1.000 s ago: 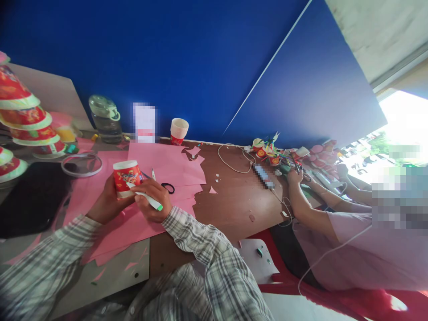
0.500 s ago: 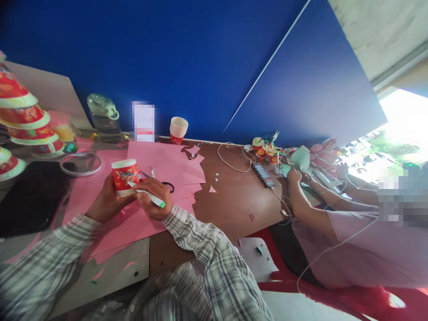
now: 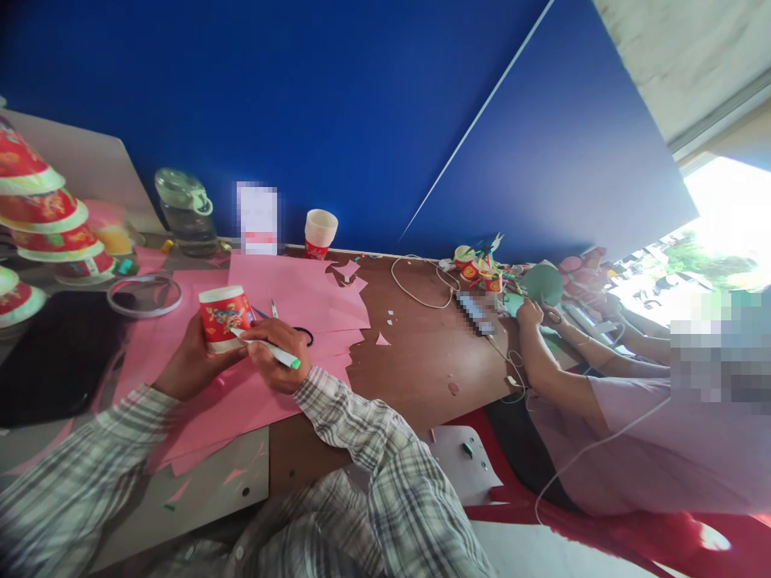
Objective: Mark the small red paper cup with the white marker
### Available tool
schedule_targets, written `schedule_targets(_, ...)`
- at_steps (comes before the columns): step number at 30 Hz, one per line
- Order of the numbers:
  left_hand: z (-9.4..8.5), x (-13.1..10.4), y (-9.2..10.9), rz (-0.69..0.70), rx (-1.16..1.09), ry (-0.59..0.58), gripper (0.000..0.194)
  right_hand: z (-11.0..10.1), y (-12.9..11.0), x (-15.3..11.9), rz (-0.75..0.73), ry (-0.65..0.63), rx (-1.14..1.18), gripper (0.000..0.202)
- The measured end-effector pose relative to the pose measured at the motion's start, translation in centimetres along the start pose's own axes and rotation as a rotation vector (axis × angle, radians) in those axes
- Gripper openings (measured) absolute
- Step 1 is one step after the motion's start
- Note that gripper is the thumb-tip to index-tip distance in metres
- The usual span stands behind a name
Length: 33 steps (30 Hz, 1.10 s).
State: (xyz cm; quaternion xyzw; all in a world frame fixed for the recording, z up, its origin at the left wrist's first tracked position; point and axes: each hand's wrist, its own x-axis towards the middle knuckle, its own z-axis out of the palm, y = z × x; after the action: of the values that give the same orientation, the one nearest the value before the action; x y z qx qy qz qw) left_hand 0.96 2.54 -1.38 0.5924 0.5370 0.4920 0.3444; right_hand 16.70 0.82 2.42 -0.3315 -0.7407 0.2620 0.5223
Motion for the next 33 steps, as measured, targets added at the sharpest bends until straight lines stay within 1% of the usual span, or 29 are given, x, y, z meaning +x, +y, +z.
schedule_targets(4, 0.0, 0.0, 0.4, 0.001, -0.051, -0.025, 0.081, 0.1, 0.2, 0.1, 0.039, 0.079, -0.042, 0.024)
schedule_targets(7, 0.0, 0.0, 0.9, 0.010, -0.066, -0.022, 0.080, 0.2, 0.4, 0.3, 0.025, 0.107, -0.066, 0.023)
schedule_targets(11, -0.1, -0.1, 1.4, 0.017, -0.042, -0.022, 0.076, 0.2, 0.4, 0.4, 0.034, 0.087, -0.066, 0.023)
schedule_targets(15, -0.1, 0.0, 1.1, -0.007, -0.043, -0.004, 0.075, 0.0, 0.1, 0.1, 0.038, 0.010, -0.005, 0.022)
schedule_targets(17, -0.1, 0.0, 0.9, -0.003, -0.054, -0.004, 0.077, -0.1, 0.1, 0.1, 0.056, 0.027, -0.016, 0.022)
schedule_targets(20, 0.0, 0.0, 0.7, 0.011, -0.069, -0.019, 0.077, -0.1, 0.3, 0.2, 0.097, 0.095, -0.056, 0.023)
schedule_targets(25, 0.1, 0.0, 0.7, 0.008, -0.076, -0.023, 0.081, 0.0, 0.5, 0.5, 0.094, 0.115, -0.049, 0.023)
schedule_targets(27, 0.0, 0.0, 0.7, -0.002, -0.079, -0.029, 0.079, 0.0, 0.6, 0.4, 0.113, 0.104, -0.033, 0.023)
schedule_targets(29, 0.0, 0.1, 0.8, -0.014, -0.094, -0.033, 0.077, 0.0, 0.7, 0.2, 0.128, 0.066, 0.003, 0.022)
schedule_targets(31, 0.1, 0.1, 0.7, -0.020, -0.113, -0.019, 0.078, 0.0, 0.8, 0.0, 0.121, 0.016, 0.048, 0.022)
schedule_targets(33, 0.1, 0.1, 0.7, -0.014, -0.112, -0.004, 0.080, 0.0, 0.9, -0.1, 0.113, 0.003, 0.082, 0.023)
